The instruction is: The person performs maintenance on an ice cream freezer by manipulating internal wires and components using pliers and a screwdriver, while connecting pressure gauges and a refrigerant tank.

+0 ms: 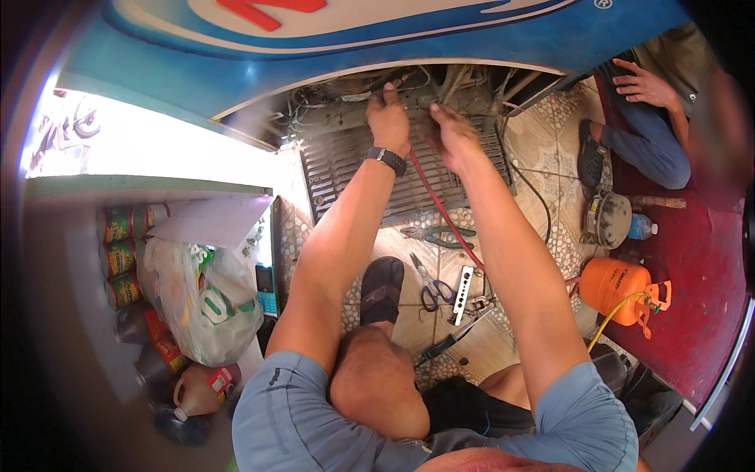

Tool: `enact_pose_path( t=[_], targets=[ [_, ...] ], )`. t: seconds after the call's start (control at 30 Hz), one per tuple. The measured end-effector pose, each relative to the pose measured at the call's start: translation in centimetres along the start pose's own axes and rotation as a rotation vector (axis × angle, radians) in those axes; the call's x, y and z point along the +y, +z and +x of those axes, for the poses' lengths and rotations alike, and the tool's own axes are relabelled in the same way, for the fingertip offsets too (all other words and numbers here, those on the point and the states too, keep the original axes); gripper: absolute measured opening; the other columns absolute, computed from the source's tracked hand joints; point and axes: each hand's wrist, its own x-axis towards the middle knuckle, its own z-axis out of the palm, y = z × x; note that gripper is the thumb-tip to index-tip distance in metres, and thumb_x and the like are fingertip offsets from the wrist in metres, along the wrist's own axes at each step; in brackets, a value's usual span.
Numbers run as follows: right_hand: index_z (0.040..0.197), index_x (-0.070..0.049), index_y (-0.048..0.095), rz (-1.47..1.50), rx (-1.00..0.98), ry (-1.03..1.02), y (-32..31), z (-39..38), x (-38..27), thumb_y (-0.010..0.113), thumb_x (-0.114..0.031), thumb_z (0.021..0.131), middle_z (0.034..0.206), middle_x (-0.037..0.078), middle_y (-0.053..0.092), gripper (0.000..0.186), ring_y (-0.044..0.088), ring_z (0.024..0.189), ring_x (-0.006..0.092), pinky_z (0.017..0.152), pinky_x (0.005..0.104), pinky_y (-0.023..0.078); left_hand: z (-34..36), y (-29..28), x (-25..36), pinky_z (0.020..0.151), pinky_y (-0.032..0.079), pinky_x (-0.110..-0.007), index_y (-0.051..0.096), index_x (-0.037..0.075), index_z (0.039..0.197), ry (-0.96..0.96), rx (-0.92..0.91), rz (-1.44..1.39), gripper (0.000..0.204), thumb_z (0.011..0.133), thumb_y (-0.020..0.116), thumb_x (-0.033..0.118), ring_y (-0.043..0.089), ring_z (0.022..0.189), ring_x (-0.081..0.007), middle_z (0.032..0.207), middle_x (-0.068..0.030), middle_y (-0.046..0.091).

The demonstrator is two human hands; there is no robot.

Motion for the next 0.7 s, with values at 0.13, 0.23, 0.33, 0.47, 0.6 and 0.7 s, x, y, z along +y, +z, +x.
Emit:
enact_pose_path(
  t=[0.13,0.23,0.33,0.47,0.6,0.7],
  targets=[
    [0.115,-0.007,0.062,0.007,0.143,0.001,2.9,4.0,-0.3,0.062,-0.027,0.098,0.100,0.009,0.068,0.026,0.063,0.077,0.0193,0.064,0.0328,0.052,-1.2,0.7,-0.2,0.054,0.045,-0.028,0.054,0.001,0.110,-0.085,-0.082,-0.111,0.028,0.103,0.052,0.028,0.055,0.062,-0.0140,0.081,-0.0057,0.062],
    [0.112,-0.010,0.064,0.199,0.198,0.012,6.2,4.1,0.0,0.064,-0.028,0.096,0.086,0.004,0.065,0.023,0.056,0.066,0.0162,0.056,0.0311,0.047,0.7,-1.0,-0.5,0.061,0.049,-0.029,0.056,-0.001,0.117,0.062,-0.028,-0.074,0.032,0.103,0.053,0.027,0.060,0.070,-0.0150,0.092,-0.0086,0.066],
    [0.113,-0.007,0.063,0.281,0.134,-0.006,5.8,4.4,0.2,0.063,-0.028,0.097,0.085,0.004,0.060,0.026,0.055,0.072,0.0168,0.066,0.0347,0.049,0.7,-0.9,-0.2,0.066,0.050,-0.028,0.057,-0.002,0.121,0.046,-0.089,-0.052,0.034,0.102,0.056,0.025,0.063,0.080,-0.0146,0.102,-0.0104,0.067],
    [0.114,-0.008,0.065,0.297,0.126,-0.055,5.3,5.0,-0.1,0.065,-0.025,0.095,0.081,0.002,0.058,0.026,0.053,0.074,0.0157,0.066,0.0343,0.048,-0.5,0.5,0.8,0.074,0.050,-0.029,0.059,-0.004,0.119,-0.001,-0.074,0.003,0.030,0.100,0.058,0.020,0.062,0.087,-0.0158,0.106,-0.0110,0.067],
    [0.106,-0.008,0.065,0.268,0.103,-0.099,5.4,5.2,-0.1,0.069,-0.022,0.092,0.077,0.002,0.055,0.020,0.050,0.071,0.0150,0.063,0.0319,0.047,-0.6,0.5,1.1,0.082,0.049,-0.030,0.059,-0.005,0.119,0.086,-0.089,0.076,0.031,0.099,0.059,0.019,0.061,0.094,-0.0180,0.108,-0.0120,0.067],
    [0.107,-0.007,0.066,0.275,0.110,-0.093,5.2,5.7,0.0,0.068,-0.022,0.092,0.084,0.005,0.059,0.022,0.052,0.076,0.0169,0.068,0.0345,0.047,0.2,0.3,0.4,0.082,0.048,-0.031,0.060,-0.005,0.117,0.166,-0.097,0.175,0.031,0.099,0.059,0.020,0.060,0.094,-0.0184,0.108,-0.0125,0.067]
  ],
)
